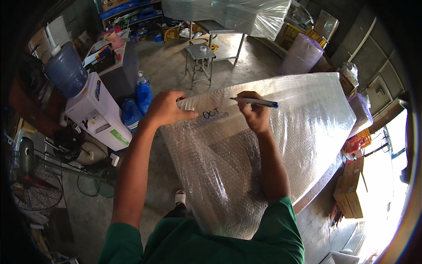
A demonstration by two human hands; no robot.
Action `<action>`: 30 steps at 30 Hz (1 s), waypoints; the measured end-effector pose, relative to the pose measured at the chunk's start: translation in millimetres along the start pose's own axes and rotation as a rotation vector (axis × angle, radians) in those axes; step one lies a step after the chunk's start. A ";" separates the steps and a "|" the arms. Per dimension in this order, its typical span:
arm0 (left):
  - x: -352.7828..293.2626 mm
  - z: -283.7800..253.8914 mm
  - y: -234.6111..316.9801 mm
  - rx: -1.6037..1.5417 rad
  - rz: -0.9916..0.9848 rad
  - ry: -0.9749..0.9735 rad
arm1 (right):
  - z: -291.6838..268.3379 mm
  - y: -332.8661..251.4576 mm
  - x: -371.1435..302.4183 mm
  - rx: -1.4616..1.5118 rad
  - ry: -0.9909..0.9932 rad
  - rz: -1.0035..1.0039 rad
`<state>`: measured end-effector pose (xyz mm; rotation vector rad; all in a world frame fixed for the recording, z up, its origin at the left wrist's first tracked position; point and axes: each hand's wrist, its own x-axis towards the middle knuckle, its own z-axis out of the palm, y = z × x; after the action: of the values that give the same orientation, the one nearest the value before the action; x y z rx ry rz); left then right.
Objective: The person wraps a large piece of furniture with bubble wrap and secures it with packing tape. They then write on the wrapped surface with a marker and place the marker on a nearby table.
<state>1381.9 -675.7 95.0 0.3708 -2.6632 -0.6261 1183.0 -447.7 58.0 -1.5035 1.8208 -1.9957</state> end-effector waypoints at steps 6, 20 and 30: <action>3.3 -0.5 -0.4 0.001 -0.026 -0.039 | -45.7 13.8 4.0 -0.138 -0.069 -0.006; 2.3 1.2 -4.9 -0.013 -0.015 -0.028 | -25.7 4.1 1.2 -0.268 -0.222 -0.018; 2.5 2.2 -6.6 -0.023 -0.011 -0.029 | -33.3 13.3 1.0 -0.165 -0.207 0.001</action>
<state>1379.9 -681.4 90.9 0.3736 -2.6806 -0.6696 1153.4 -427.9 53.7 -1.6805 1.9366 -1.6517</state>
